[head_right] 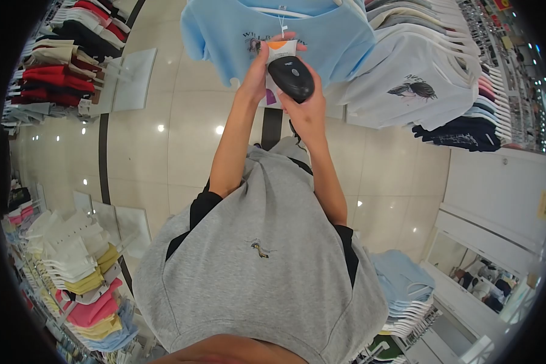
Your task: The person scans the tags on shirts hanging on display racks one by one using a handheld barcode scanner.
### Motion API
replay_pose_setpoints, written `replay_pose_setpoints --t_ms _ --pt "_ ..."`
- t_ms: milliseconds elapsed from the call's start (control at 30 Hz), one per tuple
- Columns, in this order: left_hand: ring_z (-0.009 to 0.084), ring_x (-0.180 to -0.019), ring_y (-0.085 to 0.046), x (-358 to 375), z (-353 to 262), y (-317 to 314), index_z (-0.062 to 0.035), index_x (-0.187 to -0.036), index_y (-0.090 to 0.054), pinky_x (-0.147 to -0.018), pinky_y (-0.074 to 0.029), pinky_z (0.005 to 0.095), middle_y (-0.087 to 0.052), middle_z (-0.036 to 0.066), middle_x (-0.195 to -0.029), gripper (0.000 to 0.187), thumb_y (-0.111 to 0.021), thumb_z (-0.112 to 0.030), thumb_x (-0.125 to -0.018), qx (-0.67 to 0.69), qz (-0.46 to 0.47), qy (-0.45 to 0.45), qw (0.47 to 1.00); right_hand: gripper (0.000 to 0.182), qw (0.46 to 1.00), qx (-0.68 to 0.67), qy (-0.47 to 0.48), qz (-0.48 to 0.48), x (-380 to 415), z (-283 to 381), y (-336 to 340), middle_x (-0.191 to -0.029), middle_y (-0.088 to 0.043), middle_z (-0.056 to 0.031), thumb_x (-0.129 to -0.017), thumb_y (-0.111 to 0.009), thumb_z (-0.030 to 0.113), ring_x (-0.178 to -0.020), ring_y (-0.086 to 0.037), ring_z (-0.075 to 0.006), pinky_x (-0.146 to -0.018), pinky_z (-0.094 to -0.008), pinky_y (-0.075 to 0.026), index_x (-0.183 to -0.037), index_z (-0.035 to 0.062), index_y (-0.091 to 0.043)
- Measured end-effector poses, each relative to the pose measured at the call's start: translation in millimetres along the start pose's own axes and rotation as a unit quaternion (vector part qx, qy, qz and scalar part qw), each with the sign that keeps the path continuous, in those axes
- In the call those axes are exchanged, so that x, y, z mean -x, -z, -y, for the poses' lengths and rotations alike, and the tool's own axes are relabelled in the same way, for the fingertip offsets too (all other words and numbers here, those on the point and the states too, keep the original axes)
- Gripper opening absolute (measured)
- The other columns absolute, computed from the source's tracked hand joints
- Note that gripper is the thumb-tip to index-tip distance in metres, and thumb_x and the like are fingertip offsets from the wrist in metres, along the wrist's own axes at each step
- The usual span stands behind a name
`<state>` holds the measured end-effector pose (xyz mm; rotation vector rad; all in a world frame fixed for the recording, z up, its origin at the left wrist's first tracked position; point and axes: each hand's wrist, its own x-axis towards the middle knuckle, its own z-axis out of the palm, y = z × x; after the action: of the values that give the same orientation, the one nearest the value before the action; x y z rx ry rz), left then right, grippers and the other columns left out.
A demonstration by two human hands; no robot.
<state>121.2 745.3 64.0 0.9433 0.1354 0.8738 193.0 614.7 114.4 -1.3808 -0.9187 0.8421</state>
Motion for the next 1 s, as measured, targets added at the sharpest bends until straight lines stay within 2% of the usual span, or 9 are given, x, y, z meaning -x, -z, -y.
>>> replay_pose_setpoints --t_ms 233,367,500,567,600,633,733,833,1000 --pt "0.0226 -0.094 -0.065 1 -9 7 -0.0089 -0.142 -0.033 -0.080 -0.054 0.0355 -0.061 0.015 -0.113 0.060 -0.033 -0.051 -0.099 -0.070 -0.033 0.001 0.997 0.061 0.993 -0.086 0.052 -0.066 14 -33 1 -0.091 -0.061 -0.0092 -0.082 -0.064 -0.006 -0.062 -0.056 -0.0118 -0.055 -0.0253 -0.047 -0.136 0.0008 -0.038" --pt "0.0281 -0.085 -0.067 1 -34 5 -0.0106 -0.140 -0.034 -0.071 -0.055 0.0377 -0.061 0.017 -0.108 0.052 -0.034 -0.042 -0.099 -0.097 -0.089 -0.010 0.991 0.064 0.997 -0.052 -0.031 -0.048 37 -77 26 -0.089 -0.062 -0.0069 -0.081 -0.068 -0.002 -0.062 -0.055 -0.0098 -0.056 -0.0237 -0.047 -0.137 0.0038 -0.037" --pt "0.0396 -0.087 -0.066 -11 -72 -6 -0.0098 -0.132 -0.040 -0.073 -0.058 0.0405 -0.062 0.020 -0.102 0.042 -0.040 -0.036 -0.099 0.219 -0.040 0.004 0.975 0.062 0.991 -0.047 -0.101 -0.074 57 -97 38 -0.084 -0.061 -0.0061 -0.082 -0.068 0.002 -0.058 -0.055 -0.0101 -0.051 -0.0233 -0.045 -0.136 0.0041 -0.038" --pt "0.0416 -0.099 -0.064 -29 -80 -14 -0.0076 -0.124 -0.043 -0.084 -0.058 0.0435 -0.062 0.022 -0.101 0.037 -0.050 -0.034 -0.098 0.432 -0.111 -0.084 0.891 0.063 0.986 -0.061 -0.128 -0.089 61 -97 42 -0.083 -0.060 -0.0058 -0.081 -0.069 0.002 -0.058 -0.055 -0.0101 -0.051 -0.0232 -0.045 -0.136 0.0040 -0.038" --pt "0.0400 -0.099 -0.064 -37 -83 -25 -0.0112 -0.110 -0.038 -0.082 -0.059 0.0439 -0.059 0.019 -0.099 0.034 -0.056 -0.036 -0.096 0.398 -0.143 -0.126 0.898 0.063 0.986 -0.060 -0.126 -0.092 62 -97 44 -0.083 -0.060 -0.0058 -0.081 -0.069 0.002 -0.058 -0.055 -0.0101 -0.051 -0.0232 -0.045 -0.136 0.0040 -0.038" --pt "0.0400 -0.099 -0.064 -41 -78 -31 -0.0112 -0.110 -0.038 -0.082 -0.059 0.0439 -0.059 0.019 -0.099 0.034 -0.056 -0.036 -0.096 0.399 -0.139 -0.125 0.898 0.063 0.986 -0.063 -0.120 -0.093 62 -99 43 -0.083 -0.061 -0.0057 -0.081 -0.069 0.002 -0.058 -0.055 -0.0100 -0.051 -0.0232 -0.046 -0.137 0.0041 -0.038" --pt "0.0252 -0.094 -0.063 -52 -60 -44 -0.0100 -0.114 -0.024 -0.083 -0.058 0.0379 -0.047 0.014 -0.106 0.056 -0.069 -0.034 -0.089 0.075 -0.271 -0.196 0.940 0.063 0.988 -0.055 -0.112 -0.092 63 -109 43 -0.084 -0.062 -0.0057 -0.081 -0.068 0.002 -0.058 -0.055 -0.0097 -0.052 -0.0231 -0.046 -0.137 0.0044 -0.038" --pt "0.0252 -0.092 -0.060 -50 -51 -55 -0.0028 -0.117 -0.022 -0.083 -0.059 0.0396 -0.048 0.015 -0.102 0.062 -0.066 -0.038 -0.090 -0.161 -0.297 -0.209 0.918 0.063 0.988 -0.034 -0.120 -0.086 68 -110 38 -0.088 -0.064 -0.0055 -0.081 -0.068 0.002 -0.060 -0.056 -0.0091 -0.053 -0.0226 -0.046 -0.137 0.0051 -0.039" --pt "0.0235 -0.096 -0.057 -45 -56 -47 -0.0003 -0.117 -0.023 -0.084 -0.058 0.0385 -0.047 0.015 -0.102 0.065 -0.067 -0.040 -0.089 -0.043 -0.338 -0.185 0.922 0.061 0.991 -0.009 -0.118 -0.056 78 -104 29 -0.091 -0.063 -0.0055 -0.083 -0.067 0.001 -0.065 -0.056 -0.0093 -0.056 -0.0234 -0.048 -0.138 0.0074 -0.039"
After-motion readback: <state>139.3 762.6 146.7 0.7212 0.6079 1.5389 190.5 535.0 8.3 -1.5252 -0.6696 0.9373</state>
